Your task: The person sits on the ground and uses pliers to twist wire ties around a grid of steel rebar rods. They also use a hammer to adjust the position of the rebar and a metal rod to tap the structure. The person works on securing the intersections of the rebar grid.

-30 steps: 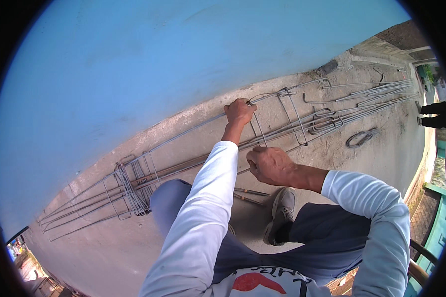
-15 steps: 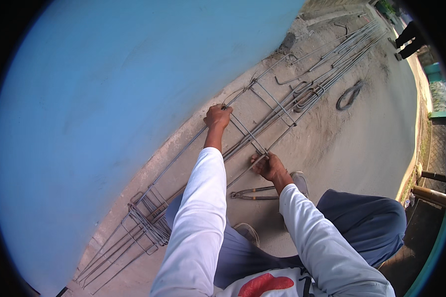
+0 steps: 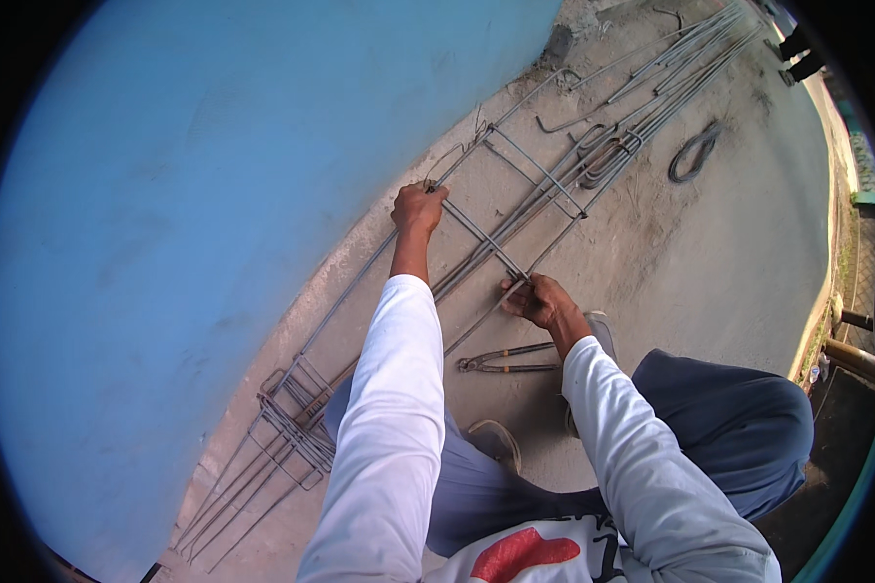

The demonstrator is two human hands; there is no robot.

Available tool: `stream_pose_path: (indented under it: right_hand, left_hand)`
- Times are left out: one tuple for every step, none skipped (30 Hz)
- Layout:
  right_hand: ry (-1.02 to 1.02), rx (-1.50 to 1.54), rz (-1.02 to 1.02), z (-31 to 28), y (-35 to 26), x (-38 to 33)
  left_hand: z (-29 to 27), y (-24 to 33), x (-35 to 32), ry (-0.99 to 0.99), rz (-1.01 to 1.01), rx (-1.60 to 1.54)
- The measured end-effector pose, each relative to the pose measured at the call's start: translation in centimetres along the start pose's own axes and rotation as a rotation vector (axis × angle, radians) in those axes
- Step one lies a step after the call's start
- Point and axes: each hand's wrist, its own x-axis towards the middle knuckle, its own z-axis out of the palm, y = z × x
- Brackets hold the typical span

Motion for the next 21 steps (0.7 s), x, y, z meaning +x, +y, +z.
stream_pose_path:
  right_hand:
    - [-0.015, 0.006, -0.013, -0.3, 0.0, 0.0]
    - [-0.03, 0.013, -0.026, -0.6, 0.0, -0.1]
    - [-0.013, 0.012, -0.016, -0.9, -0.1, -0.2]
    - [-0.002, 0.01, -0.007, -0.7, -0.4, -0.2]
    - [0.01, 0.008, 0.002, -0.6, -0.5, -0.4]
    - [0.024, -0.007, 0.012, -0.6, -0.4, -0.7]
    - [0.03, -0.029, 0.018, -0.5, -0.5, -0.8]
    - [0.038, -0.049, 0.022, -0.6, -0.5, -1.1]
    - [0.082, -0.144, -0.012, -1.2, -0.3, -1.9]
    - [0.12, -0.238, -0.053, -2.5, 0.4, -2.2]
    - [0.159, -0.335, -0.088, -3.3, 1.5, -2.9]
    - [0.233, -0.77, -0.256, -3.2, 3.4, -3.9]
    - [0.306, -1.204, -0.434, -3.2, 5.4, -5.0]
    - [0.158, -1.564, -0.584, -2.7, 6.8, -7.1]
    - [-0.009, -1.917, -0.742, -2.1, 7.7, -9.3]
    - [-0.017, -2.055, -0.787, -2.8, 8.6, -9.8]
    - [-0.01, -2.193, -0.82, -4.4, 9.4, -9.7]
    - [-0.007, -2.33, -0.85, -5.5, 9.2, -9.2]
    - [-0.069, -2.361, -0.792, -5.6, 9.1, -9.0]
    - [-0.132, -2.39, -0.73, -5.7, 8.9, -8.8]
    - [-0.195, -2.416, -0.667, -5.8, 8.9, -8.5]
  left_hand:
    - [0.2, 0.2, -0.2, 0.016, 0.021, -0.022]
    - [0.3, 0.5, -0.3, -0.008, 0.005, -0.012]
    - [0.4, 0.9, -0.4, -0.032, -0.01, -0.002]
    - [0.2, 1.0, -0.2, -0.05, -0.023, 0.008]
    - [0.1, 1.0, -0.3, -0.066, -0.011, -0.008]
    - [0.1, 0.9, -0.4, -0.084, 0.002, -0.024]
    - [-0.1, 0.9, -0.1, -0.092, 0.019, -0.044]
    - [-0.1, 0.8, -0.1, -0.104, 0.029, -0.033]
    - [0.2, 0.7, -0.2, -0.118, 0.04, -0.023]
    - [0.2, 0.8, 0.0, -0.126, 0.059, -0.014]
    - [0.2, 0.4, 0.2, -0.123, 0.12, -0.021]
    - [-0.1, -0.5, 0.3, -0.115, 0.175, -0.025]
    - [-0.4, -1.2, 0.6, -0.106, 0.232, -0.031]
    - [-1.1, -2.4, 0.9, -0.149, 0.215, -0.056]
    - [-1.9, -3.4, 1.2, -0.19, 0.202, -0.085]
    - [-2.2, -3.4, 1.5, -0.241, 0.199, -0.118]
    - [-1.9, -2.3, 1.0, -0.282, 0.199, -0.091]
    - [-1.8, -0.5, 0.0, -0.323, 0.197, -0.06]
    - [-2.0, -0.4, -0.4, -0.353, 0.187, -0.027]
    - [-2.5, -0.3, -0.5, -0.407, 0.195, -0.033]
    - [-3.0, -0.1, -0.5, -0.404, 0.186, -0.051]
